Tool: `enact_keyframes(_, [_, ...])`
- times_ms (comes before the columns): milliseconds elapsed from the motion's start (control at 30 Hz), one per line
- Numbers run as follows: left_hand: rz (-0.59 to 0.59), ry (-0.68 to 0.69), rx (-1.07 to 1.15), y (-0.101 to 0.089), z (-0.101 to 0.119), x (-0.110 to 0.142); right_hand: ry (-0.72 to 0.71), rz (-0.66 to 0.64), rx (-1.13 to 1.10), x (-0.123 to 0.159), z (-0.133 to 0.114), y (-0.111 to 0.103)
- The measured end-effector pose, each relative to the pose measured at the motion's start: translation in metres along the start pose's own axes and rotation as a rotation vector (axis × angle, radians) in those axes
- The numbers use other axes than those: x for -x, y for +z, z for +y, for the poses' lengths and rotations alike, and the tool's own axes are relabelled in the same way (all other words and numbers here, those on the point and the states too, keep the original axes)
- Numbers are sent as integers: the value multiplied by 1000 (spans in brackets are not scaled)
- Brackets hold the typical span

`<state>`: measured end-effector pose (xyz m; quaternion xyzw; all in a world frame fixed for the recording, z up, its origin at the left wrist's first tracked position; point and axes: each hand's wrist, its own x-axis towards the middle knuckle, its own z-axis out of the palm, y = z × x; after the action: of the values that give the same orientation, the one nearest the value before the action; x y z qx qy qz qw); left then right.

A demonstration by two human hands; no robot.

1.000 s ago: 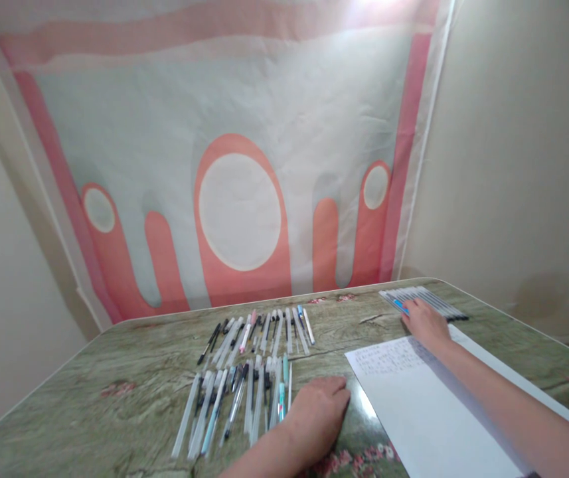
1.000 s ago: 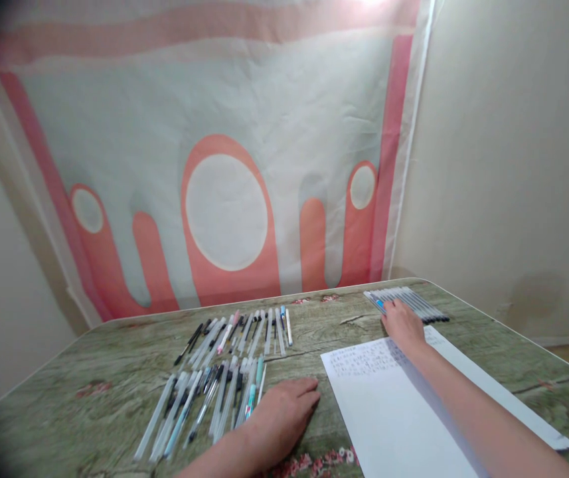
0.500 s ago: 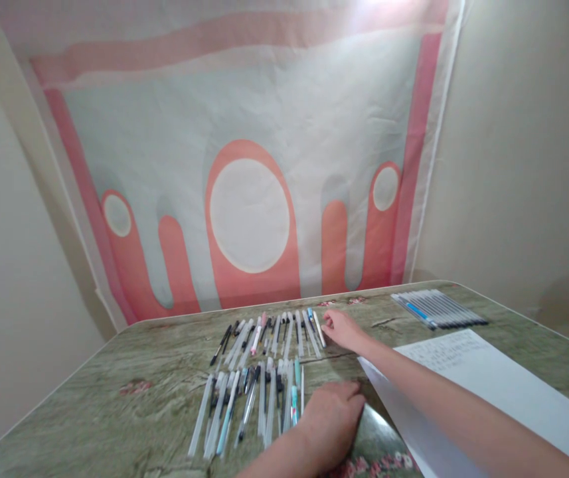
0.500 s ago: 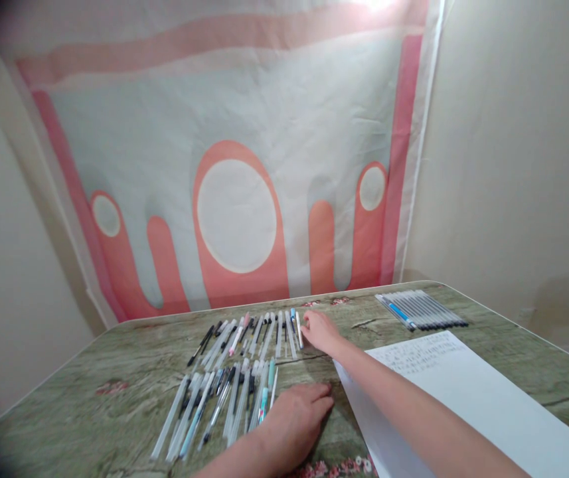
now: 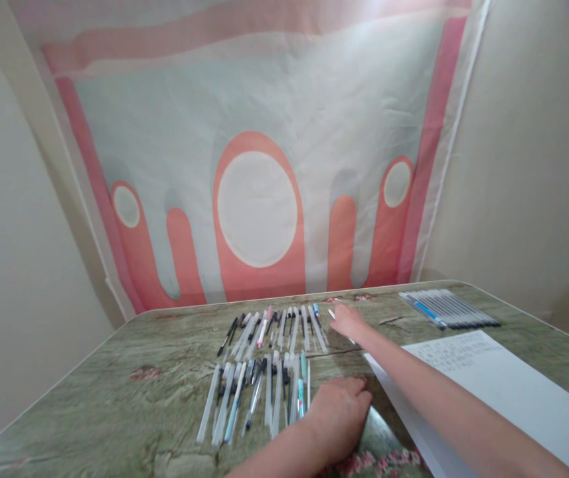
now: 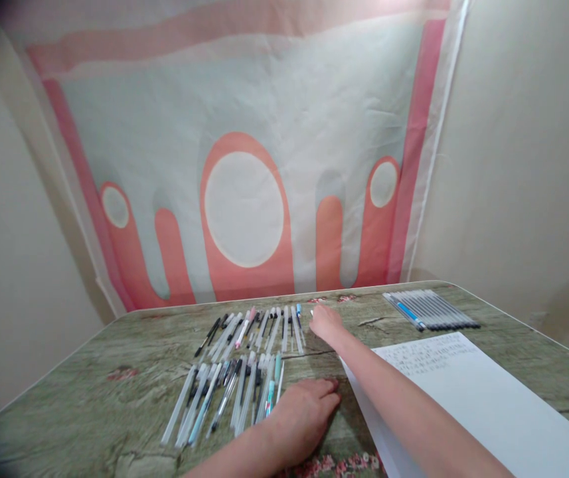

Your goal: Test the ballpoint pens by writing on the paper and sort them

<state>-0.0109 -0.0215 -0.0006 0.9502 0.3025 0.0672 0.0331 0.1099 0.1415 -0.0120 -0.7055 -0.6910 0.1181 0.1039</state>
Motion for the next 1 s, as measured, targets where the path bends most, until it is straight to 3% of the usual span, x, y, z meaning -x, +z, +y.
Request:
enact_keyframes(200, [7, -12, 25, -3, -2, 0, -44, 3, 3, 0, 10, -4])
enact_keyframes(533, [8, -55, 26, -10, -11, 2, -112, 39, -63, 4, -8, 16])
enact_keyframes(1000, [12, -73, 19, -15, -13, 2, -113, 3, -60, 3, -18, 15])
